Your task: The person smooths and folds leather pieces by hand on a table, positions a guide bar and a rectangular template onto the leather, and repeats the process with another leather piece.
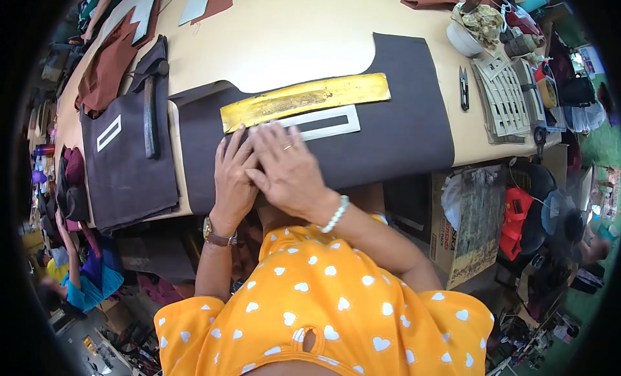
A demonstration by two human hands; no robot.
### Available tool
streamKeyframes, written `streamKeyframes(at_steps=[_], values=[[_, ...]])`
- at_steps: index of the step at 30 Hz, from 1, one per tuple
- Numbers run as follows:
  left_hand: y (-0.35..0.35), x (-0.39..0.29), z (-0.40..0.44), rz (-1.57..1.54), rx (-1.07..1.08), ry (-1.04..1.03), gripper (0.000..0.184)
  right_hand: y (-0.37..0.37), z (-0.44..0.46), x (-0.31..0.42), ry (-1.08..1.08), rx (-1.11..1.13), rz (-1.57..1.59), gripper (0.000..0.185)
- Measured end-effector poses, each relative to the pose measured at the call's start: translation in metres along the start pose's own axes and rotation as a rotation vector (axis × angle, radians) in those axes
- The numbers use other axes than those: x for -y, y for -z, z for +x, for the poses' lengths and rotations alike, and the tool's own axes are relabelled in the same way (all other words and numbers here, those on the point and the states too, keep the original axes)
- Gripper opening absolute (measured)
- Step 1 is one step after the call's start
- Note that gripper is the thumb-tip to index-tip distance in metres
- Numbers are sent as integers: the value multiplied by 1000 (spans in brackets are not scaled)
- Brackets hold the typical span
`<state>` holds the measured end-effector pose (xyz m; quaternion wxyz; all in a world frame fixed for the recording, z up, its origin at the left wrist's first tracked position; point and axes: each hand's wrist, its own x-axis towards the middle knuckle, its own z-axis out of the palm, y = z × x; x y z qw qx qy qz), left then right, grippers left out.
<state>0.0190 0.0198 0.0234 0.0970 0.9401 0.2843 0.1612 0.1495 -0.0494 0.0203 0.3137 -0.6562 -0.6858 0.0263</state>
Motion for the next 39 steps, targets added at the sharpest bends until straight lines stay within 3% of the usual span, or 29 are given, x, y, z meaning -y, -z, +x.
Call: streamKeyframes(at_steps=[3, 6, 14, 20, 21, 24, 25, 28, 31, 34, 35, 37, 39], values=[[0, 5, -3, 1, 69, 14, 46, 1, -3, 2, -93, 132, 34, 78], [7, 2, -3, 79, 97, -12, 48, 10, -6, -4, -104, 206, -94, 86], [11, -5, -6, 96, 173, 24, 51, 44, -32, -44, -334, 76, -240, 84], [15, -4, -14, 166, 111, 18, 45, 59, -41, -60, -380, 50, -369, 80], [18, -3, -15, 186, 80, 14, 42, 61, -39, -59, -343, 8, -434, 71], [29, 7, -16, 173, -26, 88, 33, 77, -18, -75, -530, -101, -494, 62], [29, 15, -16, 141, -59, 147, 33, 81, -12, -86, -417, -228, -519, 53], [18, 31, -6, 12, -165, 331, 38, 76, 15, -101, -32, -113, -257, 48], [-4, 37, -3, 159, -111, 435, 44, 54, 18, -113, 81, 12, -259, 38], [-7, 38, -5, 187, -69, 464, 46, 81, -2, -123, -69, -22, -357, 32], [-4, 37, -4, 188, -69, 462, 46, 87, -13, -129, -97, -157, -439, 27], [-5, 38, -5, 204, -97, 447, 45, 101, -40, -148, -410, -224, -524, 30], [-5, 41, -4, 178, -130, 427, 43, 121, -54, -165, -516, -276, -739, 31]])
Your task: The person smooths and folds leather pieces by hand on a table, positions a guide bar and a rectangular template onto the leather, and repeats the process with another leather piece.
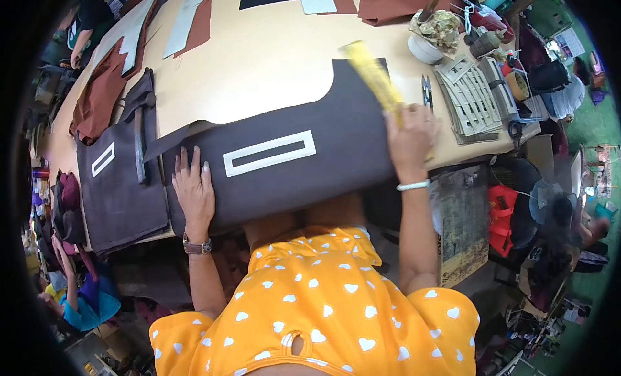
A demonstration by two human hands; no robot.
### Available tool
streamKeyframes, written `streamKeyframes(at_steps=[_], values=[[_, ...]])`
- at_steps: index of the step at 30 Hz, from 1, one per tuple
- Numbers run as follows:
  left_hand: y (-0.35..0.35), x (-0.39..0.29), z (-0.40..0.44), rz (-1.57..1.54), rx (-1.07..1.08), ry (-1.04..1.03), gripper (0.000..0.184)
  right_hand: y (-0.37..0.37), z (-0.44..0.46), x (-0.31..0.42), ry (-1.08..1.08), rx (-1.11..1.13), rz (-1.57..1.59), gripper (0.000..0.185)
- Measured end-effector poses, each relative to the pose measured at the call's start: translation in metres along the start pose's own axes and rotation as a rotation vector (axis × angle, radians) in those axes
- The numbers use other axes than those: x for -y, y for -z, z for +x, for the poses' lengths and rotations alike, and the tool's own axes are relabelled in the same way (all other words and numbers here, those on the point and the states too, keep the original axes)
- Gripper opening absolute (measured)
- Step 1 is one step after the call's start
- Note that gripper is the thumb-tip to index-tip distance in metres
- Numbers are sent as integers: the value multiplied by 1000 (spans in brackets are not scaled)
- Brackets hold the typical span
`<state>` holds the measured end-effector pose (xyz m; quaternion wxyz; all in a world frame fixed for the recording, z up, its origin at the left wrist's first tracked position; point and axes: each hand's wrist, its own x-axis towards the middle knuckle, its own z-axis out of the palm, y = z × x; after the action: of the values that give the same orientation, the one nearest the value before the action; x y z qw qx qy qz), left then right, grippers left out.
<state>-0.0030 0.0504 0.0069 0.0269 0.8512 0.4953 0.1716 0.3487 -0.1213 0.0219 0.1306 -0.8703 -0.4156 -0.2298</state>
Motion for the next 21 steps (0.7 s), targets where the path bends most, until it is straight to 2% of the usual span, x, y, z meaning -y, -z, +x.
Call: streamKeyframes(at_steps=[3, 5, 7, 9, 11, 13, 14, 15, 17, 21], values=[[-3, 8, 1, 53, -92, 74, 41, -6, 16, -22, -37, -66, -284, 29], [-2, 13, 7, 114, -139, 127, 39, -11, 23, -15, -29, -87, -227, 33], [9, 6, 7, 181, -127, 155, 37, 3, 20, 14, -29, 2, -237, 29], [11, 3, 8, 27, -141, 131, 30, 1, 17, 24, -88, 72, -22, 26], [0, 8, 5, -168, -231, 70, 27, -11, 15, 19, -44, 117, 110, 22], [15, 2, 7, -461, -194, 198, 31, -17, 21, 20, -157, 155, 500, 17], [28, 4, 10, -456, -309, 164, 33, -19, 29, 24, -124, 42, 601, 16], [41, 9, 12, -451, -420, 126, 35, -12, 39, 31, -168, 149, 593, 16], [71, 37, 18, -386, -477, 209, 35, -8, 54, 67, -162, 158, 991, 19], [108, 145, 33, -50, -501, 268, 51, -29, 75, 175, 93, 233, 1215, 23]])
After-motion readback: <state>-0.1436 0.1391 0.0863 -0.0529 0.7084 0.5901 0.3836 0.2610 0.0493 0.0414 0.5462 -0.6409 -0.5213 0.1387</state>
